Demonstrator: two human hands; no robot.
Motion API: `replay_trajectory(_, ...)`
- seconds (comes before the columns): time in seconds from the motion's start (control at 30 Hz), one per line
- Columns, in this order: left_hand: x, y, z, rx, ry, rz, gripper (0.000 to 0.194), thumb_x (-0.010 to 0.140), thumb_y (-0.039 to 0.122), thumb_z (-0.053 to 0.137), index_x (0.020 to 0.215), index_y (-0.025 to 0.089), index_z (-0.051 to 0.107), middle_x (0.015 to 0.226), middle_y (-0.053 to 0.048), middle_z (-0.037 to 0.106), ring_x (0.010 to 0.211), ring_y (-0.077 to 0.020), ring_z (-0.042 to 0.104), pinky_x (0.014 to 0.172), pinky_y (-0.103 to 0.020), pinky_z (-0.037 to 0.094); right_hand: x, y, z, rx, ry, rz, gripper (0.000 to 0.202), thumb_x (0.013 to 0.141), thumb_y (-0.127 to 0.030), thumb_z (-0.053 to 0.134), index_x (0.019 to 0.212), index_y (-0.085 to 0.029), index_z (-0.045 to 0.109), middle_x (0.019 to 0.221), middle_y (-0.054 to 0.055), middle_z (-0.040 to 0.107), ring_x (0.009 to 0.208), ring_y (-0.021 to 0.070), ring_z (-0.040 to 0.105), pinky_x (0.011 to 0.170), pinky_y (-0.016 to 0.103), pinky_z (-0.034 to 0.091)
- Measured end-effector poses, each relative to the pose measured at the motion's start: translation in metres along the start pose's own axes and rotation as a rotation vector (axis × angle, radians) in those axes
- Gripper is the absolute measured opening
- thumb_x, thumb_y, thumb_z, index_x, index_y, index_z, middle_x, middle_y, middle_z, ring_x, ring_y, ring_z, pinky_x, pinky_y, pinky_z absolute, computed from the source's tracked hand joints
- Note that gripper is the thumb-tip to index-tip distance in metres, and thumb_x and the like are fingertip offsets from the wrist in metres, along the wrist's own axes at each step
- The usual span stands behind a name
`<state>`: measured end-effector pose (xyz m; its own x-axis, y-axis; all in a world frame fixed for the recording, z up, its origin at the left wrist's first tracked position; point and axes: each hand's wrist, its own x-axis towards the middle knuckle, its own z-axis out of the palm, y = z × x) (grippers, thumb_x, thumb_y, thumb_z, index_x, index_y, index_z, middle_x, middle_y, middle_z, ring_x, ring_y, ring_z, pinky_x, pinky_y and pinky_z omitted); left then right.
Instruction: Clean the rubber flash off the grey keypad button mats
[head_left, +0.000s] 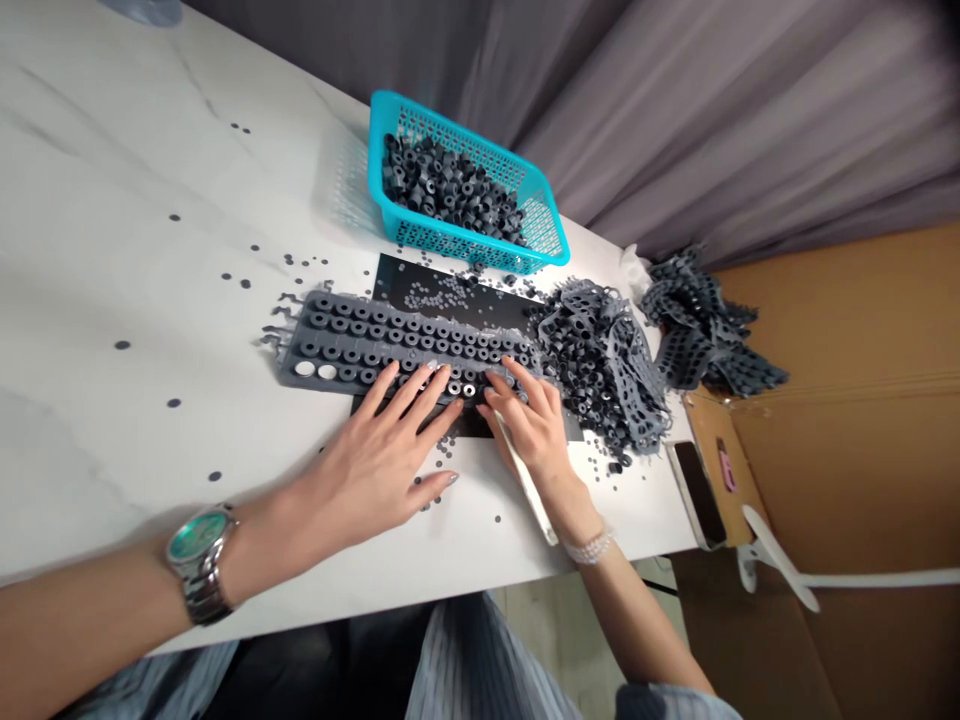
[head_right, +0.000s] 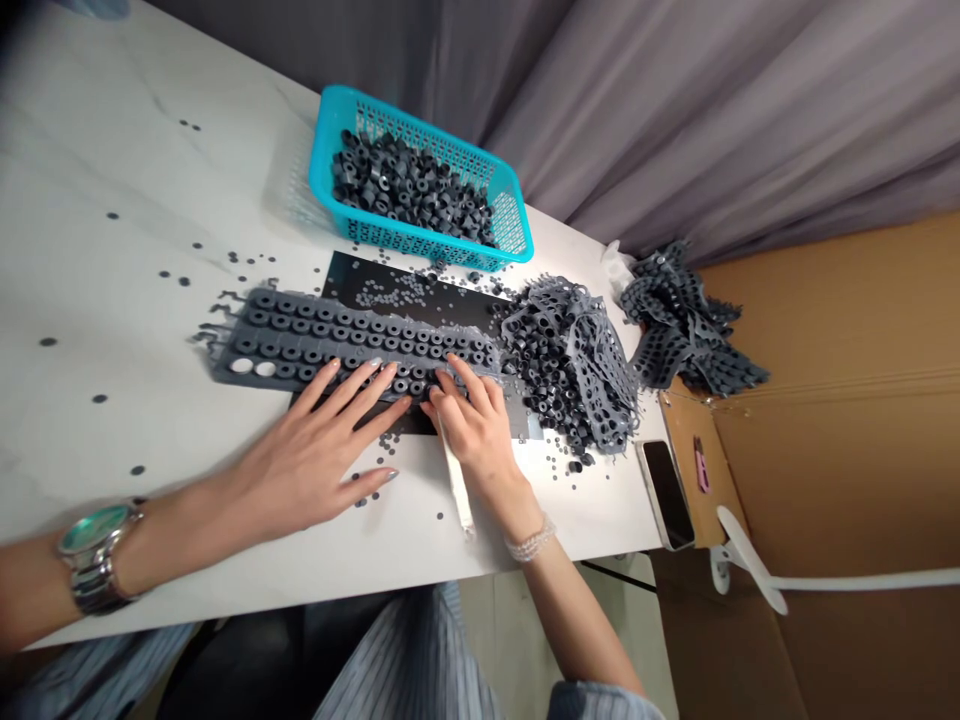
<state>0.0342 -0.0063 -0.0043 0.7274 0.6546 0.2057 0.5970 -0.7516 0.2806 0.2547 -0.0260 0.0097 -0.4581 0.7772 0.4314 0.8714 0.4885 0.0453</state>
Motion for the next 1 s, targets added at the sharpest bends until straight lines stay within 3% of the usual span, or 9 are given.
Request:
replay_trajectory(0.17, 0.0, 0.0, -0.002, -0.003, -0.007, -0.002, 0.063, 0.091, 0.052, 0.05, 0.141, 0.014, 0.052, 0.156, -0.019, 0.035, 0.146, -0.0345, 0.028, 0.12, -0.057, 0.018, 0.002, -0.004, 0.001, -0.059, -0.108, -0.062, 0.014, 0.097, -0.013, 0.05, 0.109, -0.017, 0.057, 0.123, 0.015, 0.068, 0.135, 0.0245, 0.05, 0.098, 0.038, 0.043)
replay_trajectory(0.27, 0.0, 0.0, -0.002, -0.013, -0.002, -0.006, 0.062, 0.091, 0.051, 0.051, 0.14, 0.014, 0.052, 0.156, -0.018, 0.035, 0.146, -0.0343, 0.03, 0.12, -0.057, 0.018, 0.003, 0.001, 0.004, -0.071, -0.117, -0.012, 0.02, 0.098, -0.011, 0.044, 0.111, -0.017, 0.057, 0.127, 0.015, 0.066, 0.136, 0.023, 0.048, 0.1, 0.038, 0.043)
replay_trajectory(0.43, -0.001, 0.001, 0.0, -0.037, 0.018, -0.005, 0.062, 0.091, 0.05, 0.052, 0.142, 0.015, 0.05, 0.157, -0.018, 0.033, 0.146, -0.0335, 0.03, 0.12, -0.056, 0.017, 0.0, 0.029, 0.0, -0.144, 0.129, 0.321, 0.023, 0.099, -0.012, 0.037, 0.105, -0.02, 0.058, 0.12, 0.015, 0.068, 0.133, 0.0281, 0.05, 0.096, 0.046, 0.043)
replay_trajectory(0.5, -0.001, 0.0, 0.001, -0.043, 0.012, -0.003, 0.062, 0.092, 0.05, 0.051, 0.143, 0.016, 0.049, 0.157, -0.017, 0.032, 0.146, -0.0334, 0.029, 0.12, -0.057, 0.018, -0.005, 0.035, -0.004, -0.142, 0.155, 0.387, 0.017, 0.1, -0.017, 0.041, 0.104, -0.022, 0.057, 0.115, 0.013, 0.07, 0.132, 0.0285, 0.05, 0.095, 0.047, 0.042)
replay_trajectory(0.63, -0.001, 0.0, 0.001, -0.037, 0.021, -0.003, 0.063, 0.091, 0.052, 0.052, 0.142, 0.016, 0.051, 0.158, -0.017, 0.032, 0.146, -0.0341, 0.028, 0.12, -0.057, 0.017, -0.014, 0.019, -0.006, -0.074, 0.121, 0.29, 0.011, 0.097, -0.018, 0.05, 0.105, -0.022, 0.057, 0.123, 0.013, 0.068, 0.137, 0.0284, 0.046, 0.095, 0.045, 0.044)
replay_trajectory(0.8, 0.0, 0.001, 0.0, -0.014, 0.031, -0.002, 0.06, 0.091, 0.051, 0.052, 0.14, 0.016, 0.053, 0.157, -0.017, 0.034, 0.146, -0.0333, 0.029, 0.12, -0.057, 0.018, -0.019, -0.012, -0.003, 0.029, 0.063, 0.101, 0.018, 0.092, -0.012, 0.057, 0.107, -0.022, 0.057, 0.118, 0.011, 0.072, 0.132, 0.0249, 0.053, 0.095, 0.042, 0.045)
replay_trajectory(1.0, 0.0, 0.001, 0.0, -0.014, 0.018, -0.005, 0.06, 0.091, 0.051, 0.051, 0.14, 0.016, 0.053, 0.157, -0.018, 0.033, 0.147, -0.0337, 0.028, 0.12, -0.057, 0.018, -0.018, -0.016, -0.004, 0.009, 0.02, 0.04, 0.014, 0.093, -0.014, 0.059, 0.105, -0.022, 0.059, 0.117, 0.009, 0.073, 0.133, 0.0245, 0.053, 0.096, 0.041, 0.045)
